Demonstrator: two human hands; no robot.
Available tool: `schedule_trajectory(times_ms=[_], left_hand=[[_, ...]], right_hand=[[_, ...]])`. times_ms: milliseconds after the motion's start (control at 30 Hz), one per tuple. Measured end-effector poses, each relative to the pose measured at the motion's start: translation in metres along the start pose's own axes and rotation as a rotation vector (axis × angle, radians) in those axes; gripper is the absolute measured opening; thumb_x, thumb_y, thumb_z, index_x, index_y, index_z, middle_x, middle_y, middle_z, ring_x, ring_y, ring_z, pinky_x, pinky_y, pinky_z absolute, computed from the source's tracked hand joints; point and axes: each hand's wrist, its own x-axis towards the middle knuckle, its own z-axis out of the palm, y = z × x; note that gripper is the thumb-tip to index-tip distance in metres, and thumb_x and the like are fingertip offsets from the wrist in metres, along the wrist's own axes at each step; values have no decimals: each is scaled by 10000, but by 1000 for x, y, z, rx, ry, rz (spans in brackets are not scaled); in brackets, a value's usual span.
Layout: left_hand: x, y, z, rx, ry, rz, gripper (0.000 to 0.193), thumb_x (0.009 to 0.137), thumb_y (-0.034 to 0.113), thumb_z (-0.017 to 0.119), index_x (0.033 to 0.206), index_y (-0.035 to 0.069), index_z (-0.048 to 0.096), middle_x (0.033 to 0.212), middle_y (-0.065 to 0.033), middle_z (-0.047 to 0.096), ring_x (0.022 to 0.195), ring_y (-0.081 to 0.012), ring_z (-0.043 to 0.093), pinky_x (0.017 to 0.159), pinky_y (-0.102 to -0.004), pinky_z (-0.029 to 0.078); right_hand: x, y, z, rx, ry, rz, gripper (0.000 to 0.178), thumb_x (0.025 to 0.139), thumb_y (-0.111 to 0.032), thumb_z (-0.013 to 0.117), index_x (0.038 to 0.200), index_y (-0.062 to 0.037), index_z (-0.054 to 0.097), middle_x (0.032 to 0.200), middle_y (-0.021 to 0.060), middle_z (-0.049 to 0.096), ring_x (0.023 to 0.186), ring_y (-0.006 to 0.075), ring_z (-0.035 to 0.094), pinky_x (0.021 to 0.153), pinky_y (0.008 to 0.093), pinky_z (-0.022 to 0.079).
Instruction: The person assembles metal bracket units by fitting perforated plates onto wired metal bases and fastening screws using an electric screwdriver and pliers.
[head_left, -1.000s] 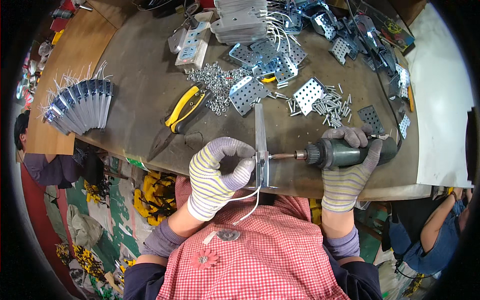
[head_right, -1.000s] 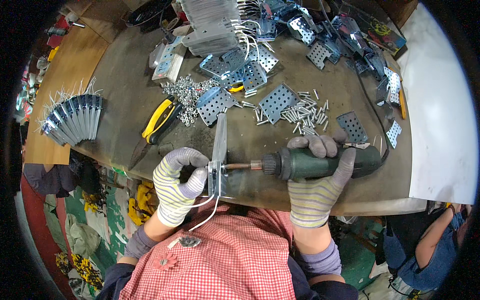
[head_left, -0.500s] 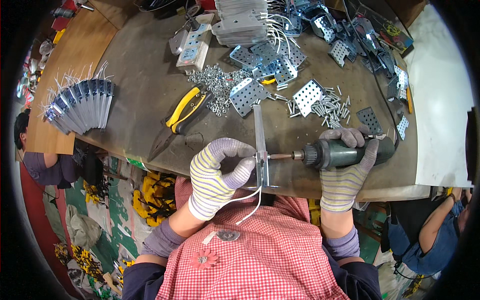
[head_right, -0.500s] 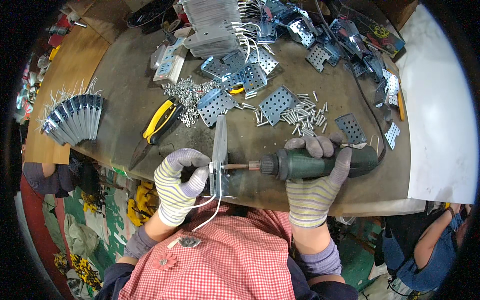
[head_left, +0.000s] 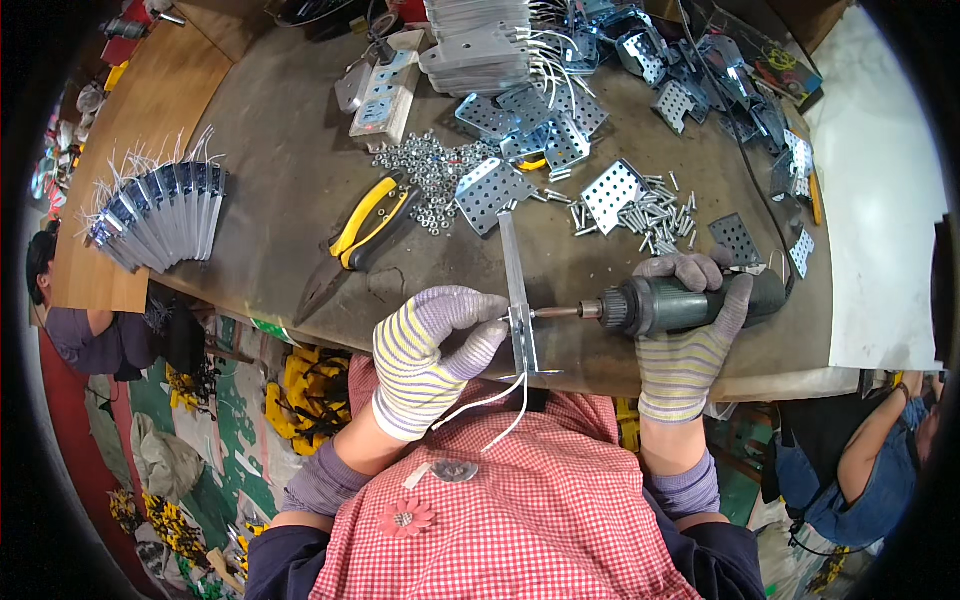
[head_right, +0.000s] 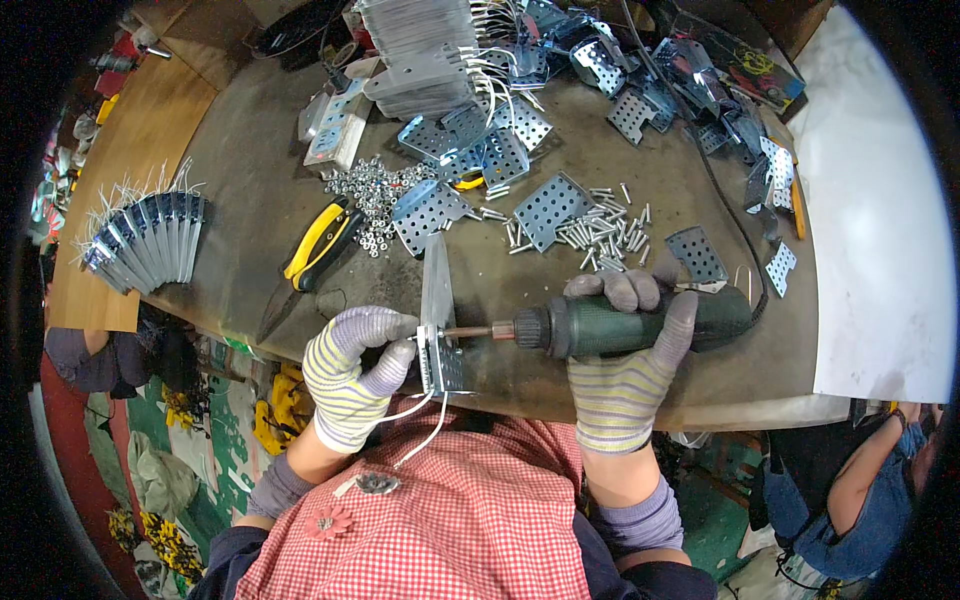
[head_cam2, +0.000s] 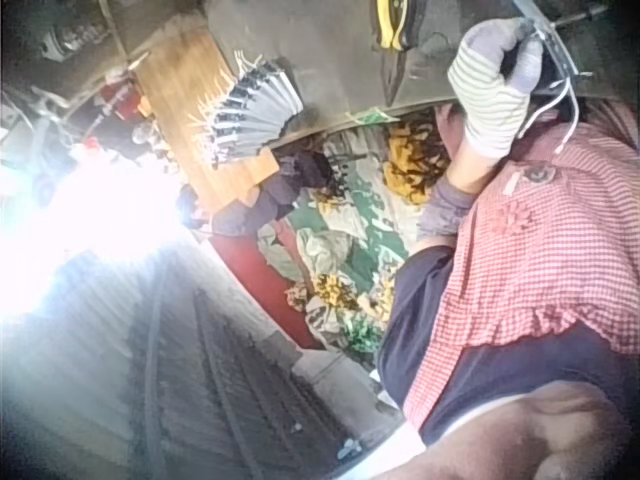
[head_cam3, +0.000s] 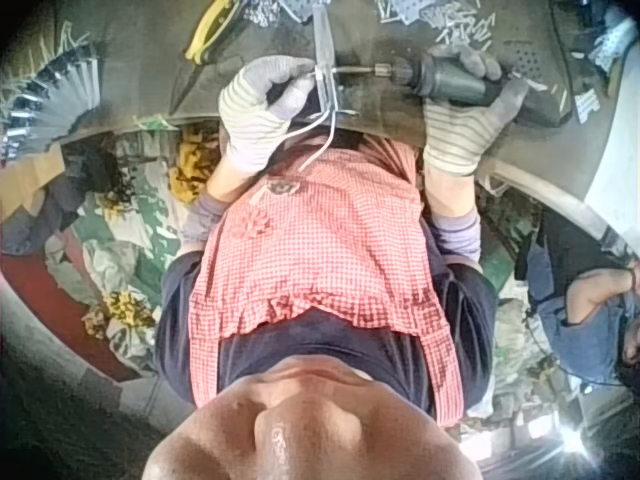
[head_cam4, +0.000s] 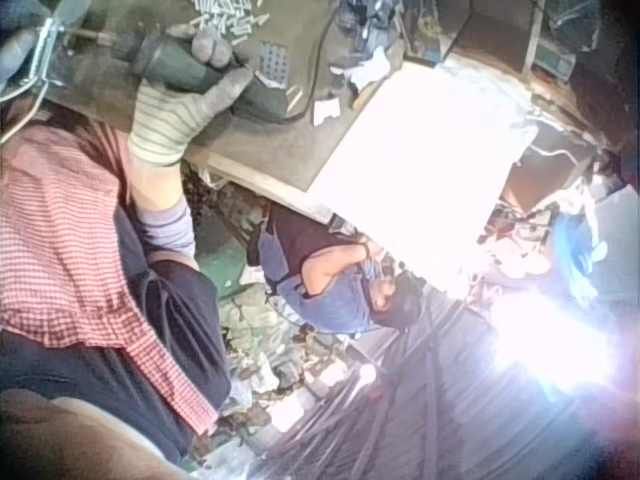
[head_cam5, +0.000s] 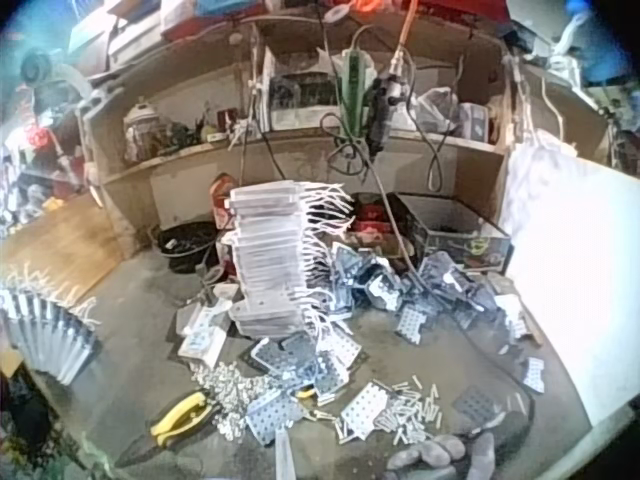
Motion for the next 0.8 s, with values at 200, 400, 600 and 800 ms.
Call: schedule_trajectory(times_ms=[200, 400, 600, 800], left_hand=[[-1, 4, -2, 75, -29, 7, 162, 731, 73, 759, 877, 64, 692, 800, -83, 691, 720, -234, 666, 667, -315, 518], [6, -3, 7, 33, -2, 101, 103, 768, 80, 707, 830, 43, 634, 741, -100, 625, 650, -276, 611, 600, -346, 481], [10, -10, 15, 75, -2, 196, 139, 817, 163, 658, 781, 48, 589, 702, -103, 576, 600, -302, 554, 557, -390, 429], [11, -10, 15, 31, 13, 166, 150, 829, 173, 653, 764, 50, 596, 702, -109, 575, 609, -301, 560, 565, -392, 431]], right_hand=[[0, -1, -5, 58, -16, 13, 273, 882, -336, 684, 1041, -174, 533, 826, -52, 441, 810, 121, 481, 906, 417, 425], [-1, 2, -3, -20, -11, -9, 308, 862, -333, 708, 1054, -172, 529, 823, -51, 434, 805, 122, 476, 911, 400, 418], [-2, 1, -3, 58, -4, 17, 333, 853, -346, 714, 1062, -167, 528, 825, -51, 430, 810, 120, 470, 908, 401, 423], [2, -3, -7, 53, -6, 2, 341, 873, -338, 690, 1126, -162, 544, 815, -49, 428, 809, 120, 468, 917, 398, 422]])
